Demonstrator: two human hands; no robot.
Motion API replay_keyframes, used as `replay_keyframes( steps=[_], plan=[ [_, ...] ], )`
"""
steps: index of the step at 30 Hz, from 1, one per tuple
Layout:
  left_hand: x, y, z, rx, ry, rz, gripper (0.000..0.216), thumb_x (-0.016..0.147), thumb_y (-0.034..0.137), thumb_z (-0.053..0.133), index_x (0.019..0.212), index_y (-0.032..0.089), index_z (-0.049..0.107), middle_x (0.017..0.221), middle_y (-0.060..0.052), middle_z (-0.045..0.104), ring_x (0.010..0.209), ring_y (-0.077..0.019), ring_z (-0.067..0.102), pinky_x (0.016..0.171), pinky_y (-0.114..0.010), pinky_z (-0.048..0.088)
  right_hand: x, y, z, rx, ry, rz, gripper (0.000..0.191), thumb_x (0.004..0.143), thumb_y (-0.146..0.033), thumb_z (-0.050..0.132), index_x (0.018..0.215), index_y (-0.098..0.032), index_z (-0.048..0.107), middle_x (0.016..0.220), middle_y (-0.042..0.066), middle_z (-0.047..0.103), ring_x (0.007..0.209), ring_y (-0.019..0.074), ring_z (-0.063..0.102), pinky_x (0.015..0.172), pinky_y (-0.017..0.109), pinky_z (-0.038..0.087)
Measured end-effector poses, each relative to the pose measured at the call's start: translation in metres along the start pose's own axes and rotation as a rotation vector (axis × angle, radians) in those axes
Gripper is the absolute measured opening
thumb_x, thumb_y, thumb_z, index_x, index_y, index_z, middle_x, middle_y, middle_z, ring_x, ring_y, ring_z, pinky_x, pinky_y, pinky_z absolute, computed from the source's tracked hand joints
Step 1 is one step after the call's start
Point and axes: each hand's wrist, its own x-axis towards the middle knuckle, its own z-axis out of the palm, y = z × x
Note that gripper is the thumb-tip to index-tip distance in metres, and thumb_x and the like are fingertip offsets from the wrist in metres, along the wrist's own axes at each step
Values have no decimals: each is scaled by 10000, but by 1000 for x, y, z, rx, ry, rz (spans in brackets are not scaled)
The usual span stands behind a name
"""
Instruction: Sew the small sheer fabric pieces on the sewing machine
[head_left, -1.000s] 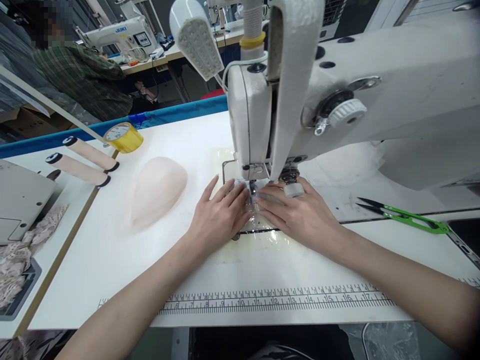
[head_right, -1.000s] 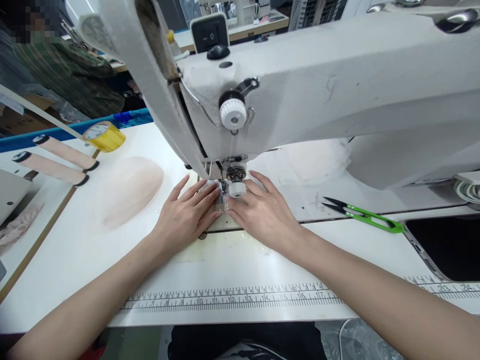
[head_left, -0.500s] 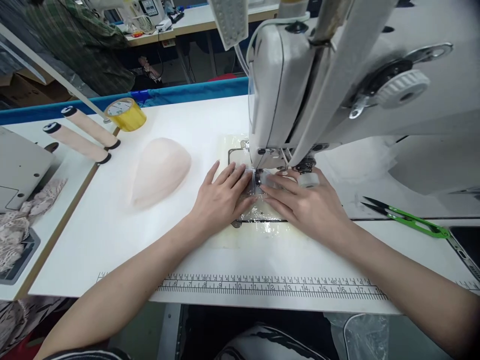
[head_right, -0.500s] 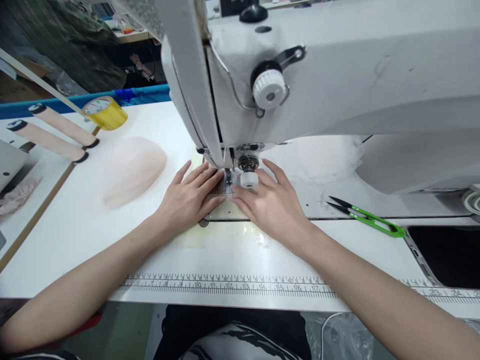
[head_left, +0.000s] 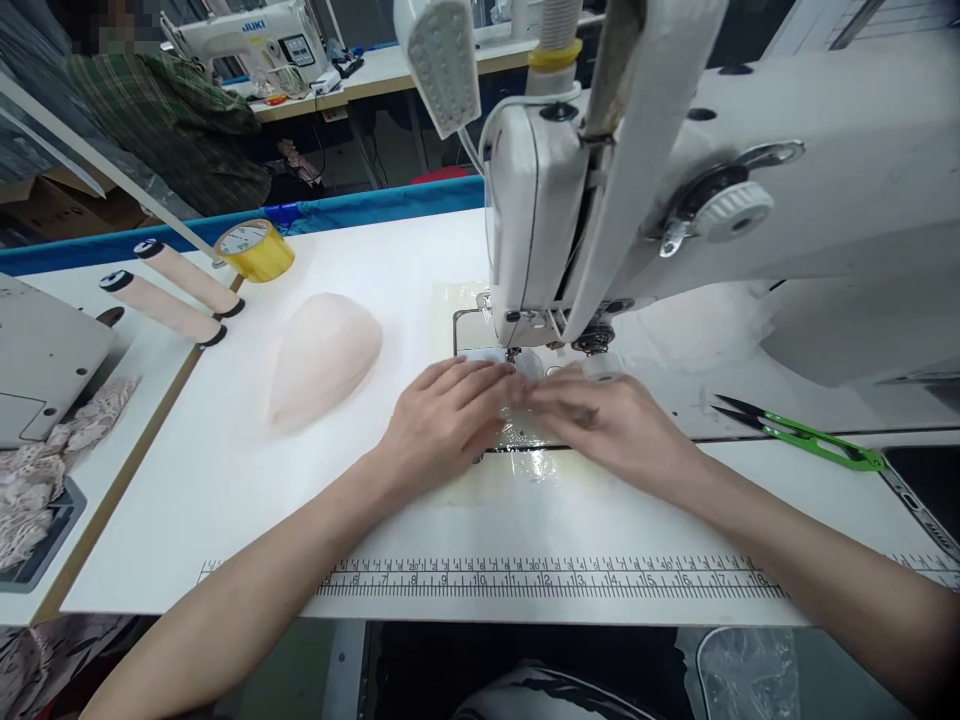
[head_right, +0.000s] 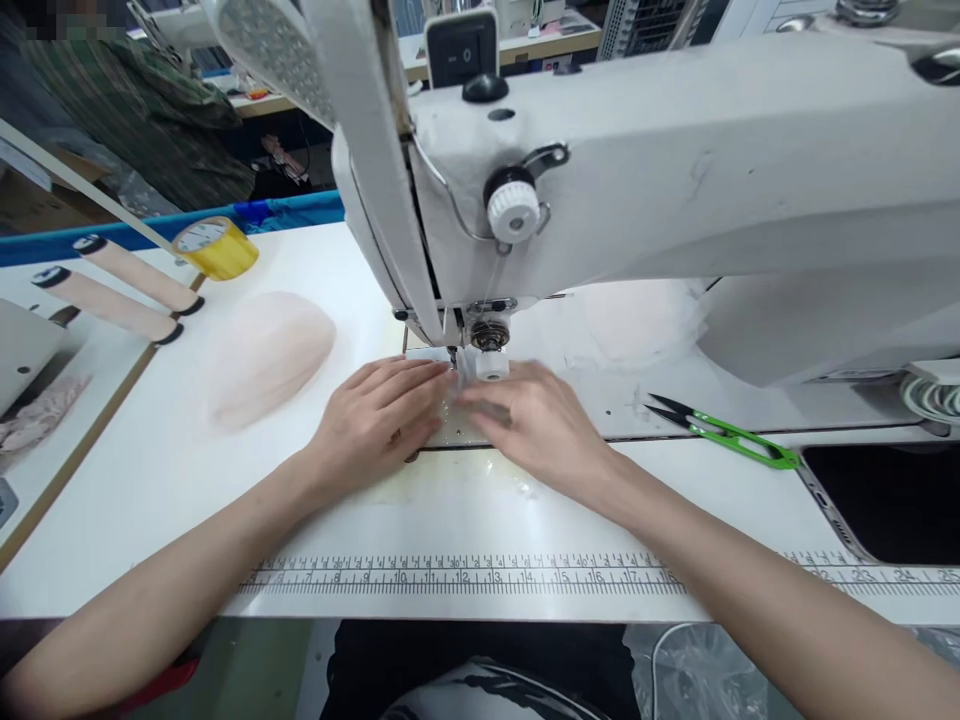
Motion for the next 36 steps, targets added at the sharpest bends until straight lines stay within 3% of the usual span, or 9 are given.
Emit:
replay_keyframes(
  steps=[5, 10, 14, 19, 23, 27, 30, 33, 36],
  plan=[
    [4, 2, -17, -670, -151, -84, 57, 852, 200, 606, 886, 204, 650, 1067, -48, 710, 1108, -206, 623, 1073, -432, 414, -1, -12, -14, 816, -322, 280, 252, 686, -290, 797, 888, -200, 675, 825, 3, 697, 785, 161, 662, 734, 306, 534],
    [3, -2, -45, -950, -193, -464, 266, 867, 386, 632, 720, 181, 547, 717, -3, 632, 715, -134, 645, 698, -269, 546, 1, -13, -12, 906, -338, 362, 451, 629, -215, 830, 1050, -188, 671, 865, 8, 679, 800, 141, 622, 719, 283, 494],
    [6, 3, -64, -728, -190, -444, 334, 904, 424, 579, 692, 168, 555, 585, 34, 549, 432, -59, 482, 414, -187, 356, 1, -15, -3, 820, -334, 259, 250, 661, -279, 817, 864, -173, 717, 810, 5, 669, 723, 128, 588, 679, 277, 457],
    [-3, 34, -97, -158, -137, -194, 309, 932, 362, 549, 705, 175, 644, 515, 19, 562, 452, -83, 462, 488, -238, 326, 0, -16, 5, 647, -274, 162, 235, 798, -366, 701, 925, -180, 766, 639, -5, 651, 551, 104, 522, 569, 263, 413],
    [-22, 59, -120, -464, -425, -60, 280, 860, 462, 650, 774, 199, 690, 516, 33, 597, 478, -91, 553, 538, -237, 407, 3, -27, 7, 828, -319, 127, 256, 887, -351, 575, 971, -181, 747, 919, 66, 731, 812, 175, 670, 689, 283, 522],
    [-34, 42, -113, -489, -62, -424, 214, 858, 373, 674, 1014, 226, 672, 940, -27, 721, 860, -150, 675, 771, -245, 506, 13, -50, 11, 1000, -413, 93, 394, 946, -447, 475, 993, -147, 727, 1052, 118, 716, 921, 234, 696, 791, 366, 567],
    [-41, 14, -99, -675, -165, -566, 649, 750, 406, 773, 1331, 285, 510, 1341, -78, 576, 1234, -245, 547, 979, -346, 477, 22, -70, 16, 916, -411, 92, 253, 886, -381, 622, 1002, -182, 727, 1035, 82, 727, 905, 206, 705, 801, 335, 574],
    [-58, -8, -98, -1073, -420, -672, 347, 775, 377, 750, 1069, 222, 650, 1028, -52, 705, 977, -216, 678, 869, -352, 534, 28, -83, 21, 842, -394, 116, 193, 838, -313, 683, 998, -224, 743, 994, 54, 742, 919, 214, 712, 806, 337, 586],
    [-83, -27, -110, -1266, -377, -823, 210, 786, 359, 741, 807, 166, 661, 741, -26, 702, 739, -174, 698, 805, -334, 550, 38, -90, 28, 801, -342, 120, 219, 861, -348, 651, 1015, -232, 756, 1021, 71, 743, 969, 242, 705, 849, 360, 582]
  ],
)
